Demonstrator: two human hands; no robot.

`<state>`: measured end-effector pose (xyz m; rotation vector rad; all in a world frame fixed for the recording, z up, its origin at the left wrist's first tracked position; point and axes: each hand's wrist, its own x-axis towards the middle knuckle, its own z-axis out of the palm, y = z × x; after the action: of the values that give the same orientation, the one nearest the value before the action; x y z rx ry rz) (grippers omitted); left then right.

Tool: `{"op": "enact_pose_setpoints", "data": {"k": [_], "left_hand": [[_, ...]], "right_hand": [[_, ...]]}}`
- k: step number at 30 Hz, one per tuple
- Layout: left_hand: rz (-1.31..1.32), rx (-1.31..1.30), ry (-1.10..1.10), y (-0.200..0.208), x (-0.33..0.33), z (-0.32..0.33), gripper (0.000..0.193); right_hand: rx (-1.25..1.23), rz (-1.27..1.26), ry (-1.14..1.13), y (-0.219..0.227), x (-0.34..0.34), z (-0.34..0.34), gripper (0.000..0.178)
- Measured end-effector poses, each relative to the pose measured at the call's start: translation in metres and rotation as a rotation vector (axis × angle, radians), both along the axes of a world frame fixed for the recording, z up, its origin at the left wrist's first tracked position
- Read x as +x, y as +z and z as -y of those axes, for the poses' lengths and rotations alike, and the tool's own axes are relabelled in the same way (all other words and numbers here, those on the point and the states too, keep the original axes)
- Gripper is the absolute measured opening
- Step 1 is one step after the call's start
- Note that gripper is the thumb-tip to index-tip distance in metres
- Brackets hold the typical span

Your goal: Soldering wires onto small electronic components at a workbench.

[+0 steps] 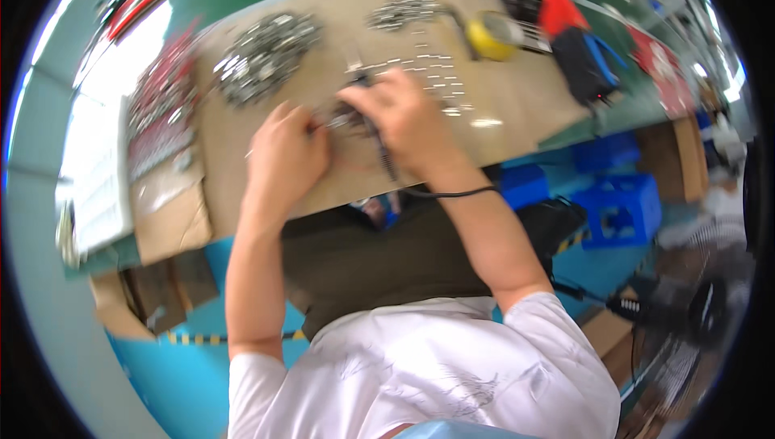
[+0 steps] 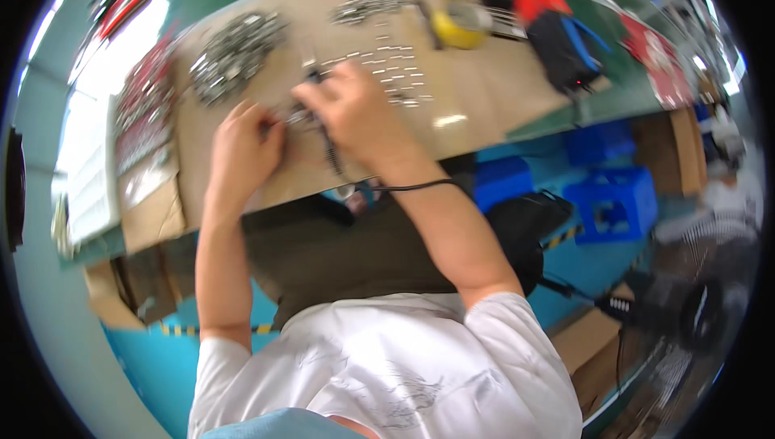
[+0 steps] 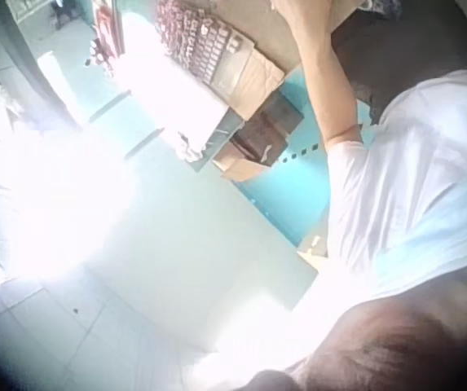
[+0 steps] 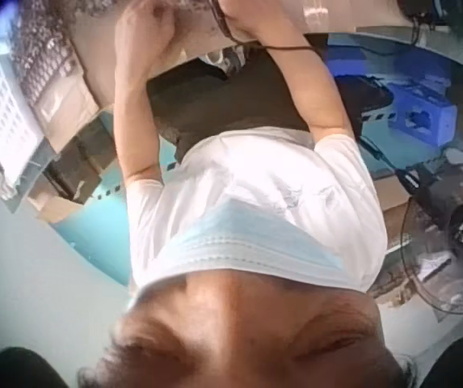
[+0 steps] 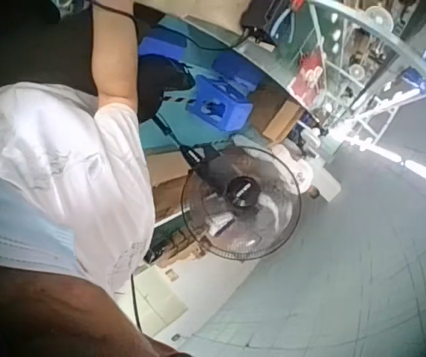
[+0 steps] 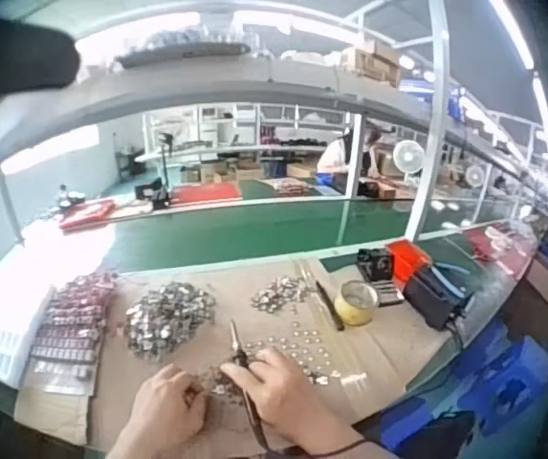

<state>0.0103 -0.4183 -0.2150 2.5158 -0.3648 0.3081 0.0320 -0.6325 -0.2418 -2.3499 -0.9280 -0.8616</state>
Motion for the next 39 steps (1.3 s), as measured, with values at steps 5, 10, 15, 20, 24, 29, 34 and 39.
{"op": "enact_pose_setpoints", "data": {"k": [5,10,15,20,24,29,34,39], "left_hand": [[-0.04,0.029,0.065,-0.004,-0.005,0.003,0.012],[-0.071,0.019,0.065,-0.003,-0.008,0.0,0.012],[-0.053,-0.014,0.065,-0.005,-0.007,-0.001,0.01],[0.019,-0.028,0.068,0.001,0.0,-0.012,0.009],[0.03,0.04,0.096,0.002,0.011,-0.026,0.011],[0.135,0.033,0.139,-0.01,0.003,-0.042,0.018],[0.133,-0.289,0.216,-0.008,0.0,-0.013,0.019],[-0.099,-0.79,-0.033,-0.031,0.007,-0.006,0.013]], "right_hand": [[0.063,-0.002,0.02,0.009,-0.005,-0.002,0.036],[0.067,-0.007,0.041,0.002,-0.004,-0.003,0.036],[0.092,-0.027,0.084,0.005,-0.004,-0.003,0.036],[0.103,-0.027,0.1,0.007,-0.003,0.001,0.035],[0.103,-0.046,0.105,0.007,-0.005,0.006,0.029],[0.088,-0.054,0.128,-0.008,-0.005,0.0,0.04],[0.158,-0.013,0.112,-0.001,-0.013,0.006,0.025],[0.179,-0.041,0.116,-0.002,-0.015,0.012,0.026]]}}
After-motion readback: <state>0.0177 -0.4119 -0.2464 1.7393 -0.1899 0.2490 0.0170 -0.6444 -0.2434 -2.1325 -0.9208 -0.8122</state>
